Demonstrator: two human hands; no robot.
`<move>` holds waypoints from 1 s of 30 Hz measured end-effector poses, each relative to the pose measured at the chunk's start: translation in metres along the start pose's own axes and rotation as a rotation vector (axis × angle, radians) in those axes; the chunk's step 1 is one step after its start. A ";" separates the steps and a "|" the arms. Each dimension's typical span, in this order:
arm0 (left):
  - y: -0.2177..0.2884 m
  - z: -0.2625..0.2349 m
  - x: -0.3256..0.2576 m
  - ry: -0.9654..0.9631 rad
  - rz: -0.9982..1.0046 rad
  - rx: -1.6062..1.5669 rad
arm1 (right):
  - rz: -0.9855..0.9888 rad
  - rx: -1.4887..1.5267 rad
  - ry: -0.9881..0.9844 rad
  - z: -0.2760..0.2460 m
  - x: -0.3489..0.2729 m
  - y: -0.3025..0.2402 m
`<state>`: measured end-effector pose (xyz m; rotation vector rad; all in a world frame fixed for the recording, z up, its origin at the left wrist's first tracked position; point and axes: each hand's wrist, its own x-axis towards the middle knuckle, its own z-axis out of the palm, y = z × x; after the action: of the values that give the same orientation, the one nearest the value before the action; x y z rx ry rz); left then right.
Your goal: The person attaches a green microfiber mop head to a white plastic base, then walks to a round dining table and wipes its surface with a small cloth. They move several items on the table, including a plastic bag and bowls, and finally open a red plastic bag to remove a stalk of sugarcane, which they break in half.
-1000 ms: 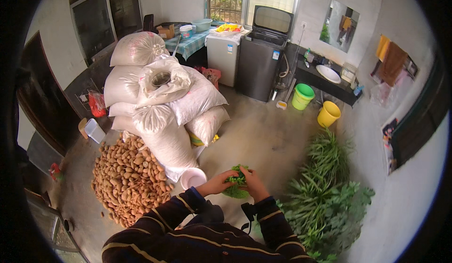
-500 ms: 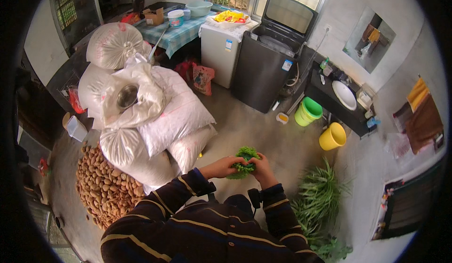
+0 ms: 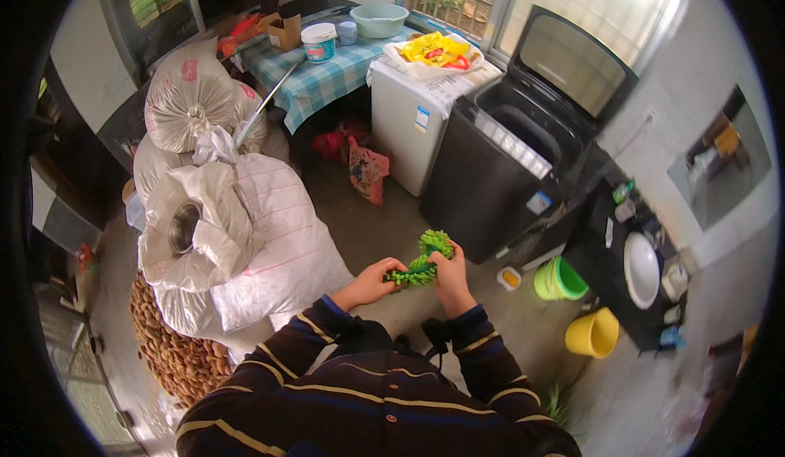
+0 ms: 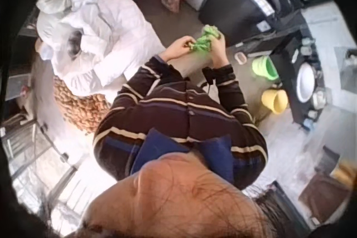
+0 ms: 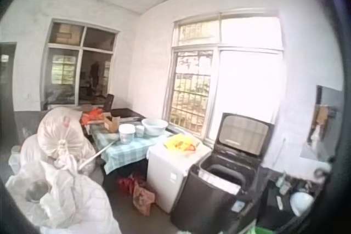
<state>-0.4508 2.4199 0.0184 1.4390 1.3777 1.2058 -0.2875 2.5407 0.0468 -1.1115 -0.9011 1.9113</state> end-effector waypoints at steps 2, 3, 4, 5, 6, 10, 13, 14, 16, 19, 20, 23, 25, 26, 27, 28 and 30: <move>-0.012 -0.019 0.043 0.083 -0.013 0.030 | 0.015 0.020 -0.079 0.017 0.056 -0.015; -0.018 -0.030 0.064 0.118 -0.031 0.044 | 0.002 0.007 -0.119 0.028 0.084 -0.022; -0.025 -0.042 0.085 0.151 -0.040 0.047 | 0.011 0.001 -0.167 0.037 0.113 -0.030; -0.032 -0.054 0.106 0.194 -0.028 0.041 | 0.018 0.000 -0.212 0.047 0.141 -0.037; -0.042 -0.067 0.128 0.213 -0.045 0.070 | 0.028 0.005 -0.249 0.057 0.167 -0.039; -0.067 -0.123 0.211 0.259 -0.056 0.038 | 0.079 -0.024 -0.289 0.105 0.261 -0.061; -0.074 -0.169 0.255 0.229 -0.107 0.066 | 0.085 -0.047 -0.364 0.142 0.326 -0.082; -0.075 -0.184 0.270 0.278 -0.060 0.094 | 0.089 -0.059 -0.374 0.157 0.347 -0.090; -0.078 -0.218 0.294 0.353 0.007 0.099 | 0.107 -0.069 -0.376 0.188 0.384 -0.104; -0.100 -0.276 0.342 0.521 -0.135 -0.004 | 0.138 -0.074 -0.416 0.233 0.443 -0.119; -0.112 -0.299 0.356 0.572 -0.213 -0.024 | 0.149 -0.088 -0.416 0.247 0.464 -0.123; -0.153 -0.370 0.390 0.767 -0.233 0.139 | 0.193 -0.098 -0.484 0.284 0.530 -0.129; -0.169 -0.420 0.410 0.851 -0.314 0.245 | 0.190 -0.122 -0.526 0.309 0.570 -0.138; -0.175 -0.442 0.419 0.896 -0.384 0.243 | 0.185 -0.133 -0.534 0.322 0.588 -0.141; -0.181 -0.461 0.427 0.934 -0.394 0.290 | 0.187 -0.147 -0.537 0.331 0.601 -0.141; -0.186 -0.485 0.437 0.972 -0.425 0.312 | 0.181 -0.171 -0.523 0.345 0.616 -0.142; -0.195 -0.529 0.453 0.988 -0.481 0.341 | 0.179 -0.166 -0.546 0.368 0.641 -0.148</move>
<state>-1.0305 2.8526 0.0042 0.5763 2.5103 1.4429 -0.8104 3.0832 0.0635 -0.7853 -1.3082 2.3806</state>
